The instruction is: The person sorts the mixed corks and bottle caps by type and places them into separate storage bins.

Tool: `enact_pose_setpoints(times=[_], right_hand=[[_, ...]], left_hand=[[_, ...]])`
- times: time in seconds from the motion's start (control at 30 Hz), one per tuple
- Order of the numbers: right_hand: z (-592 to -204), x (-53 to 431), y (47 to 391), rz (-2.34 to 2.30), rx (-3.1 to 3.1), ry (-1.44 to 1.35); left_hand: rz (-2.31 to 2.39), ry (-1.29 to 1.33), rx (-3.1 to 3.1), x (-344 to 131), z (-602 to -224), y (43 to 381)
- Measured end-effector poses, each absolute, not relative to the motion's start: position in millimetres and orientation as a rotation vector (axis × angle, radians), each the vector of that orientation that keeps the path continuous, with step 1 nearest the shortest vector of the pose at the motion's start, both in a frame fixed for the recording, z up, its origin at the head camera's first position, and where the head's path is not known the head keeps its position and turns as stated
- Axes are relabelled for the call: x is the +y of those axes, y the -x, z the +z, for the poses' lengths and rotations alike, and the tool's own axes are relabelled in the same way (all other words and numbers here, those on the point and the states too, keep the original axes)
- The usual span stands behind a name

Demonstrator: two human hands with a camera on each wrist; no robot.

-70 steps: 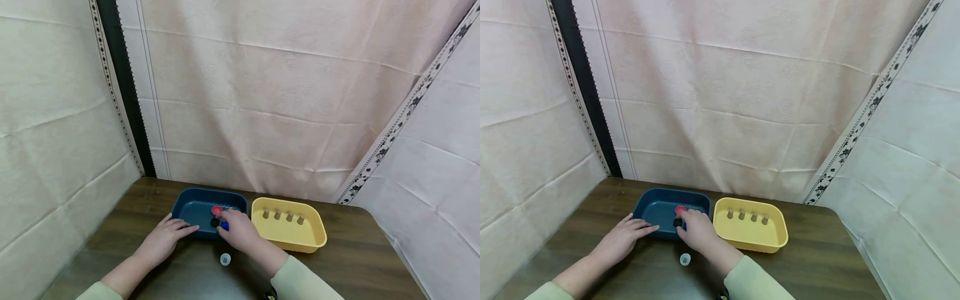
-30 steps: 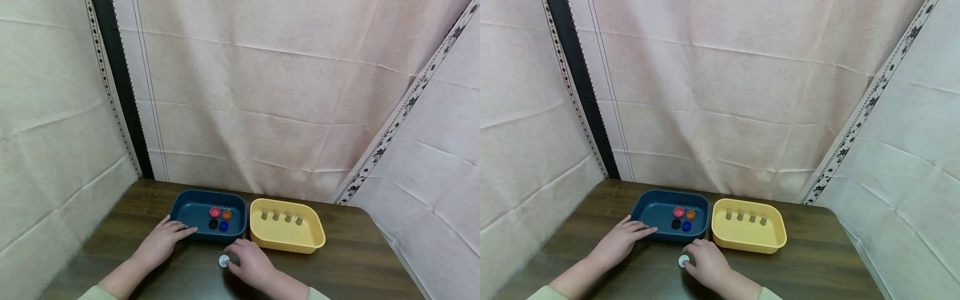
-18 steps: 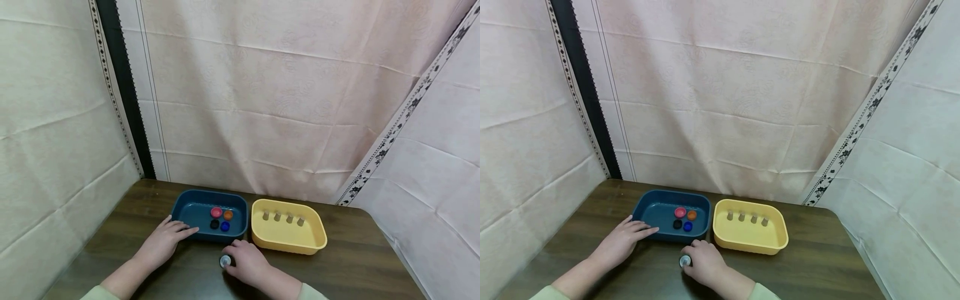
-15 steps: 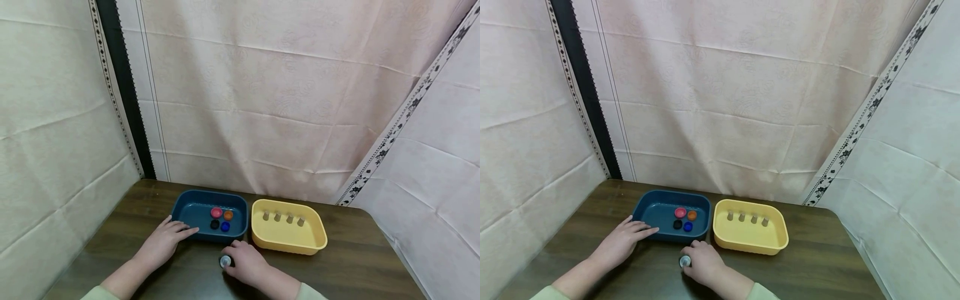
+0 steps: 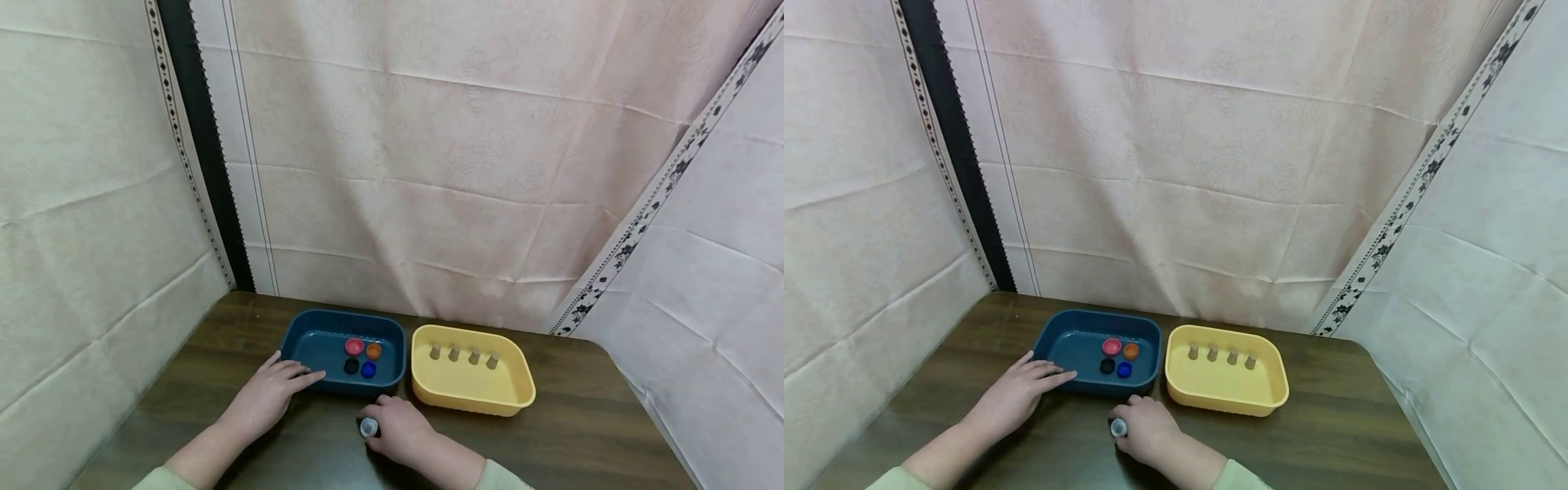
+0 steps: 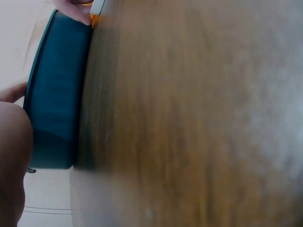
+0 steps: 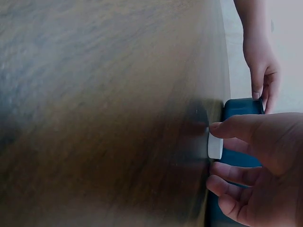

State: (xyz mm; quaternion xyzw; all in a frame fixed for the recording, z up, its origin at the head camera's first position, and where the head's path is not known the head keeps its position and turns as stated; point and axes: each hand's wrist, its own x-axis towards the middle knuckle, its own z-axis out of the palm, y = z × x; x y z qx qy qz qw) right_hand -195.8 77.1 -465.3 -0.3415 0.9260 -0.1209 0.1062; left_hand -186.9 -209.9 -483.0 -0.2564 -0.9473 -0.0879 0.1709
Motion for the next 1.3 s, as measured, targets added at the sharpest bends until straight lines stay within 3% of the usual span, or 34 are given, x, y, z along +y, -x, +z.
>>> enact_pose_setpoints(times=[0.57, 1.3], right_hand=[[-470.5, 79.8, 197.2, -0.384, 2.738, 1.021], [-437.4, 81.7, 194.8, -0.536, 2.809, 1.119]], left_hand=[[-0.238, 0.718, -2.668, -209.3, -484.2, 185.9], [-0.228, 0.736, -2.658, -209.7, -485.6, 186.3]])
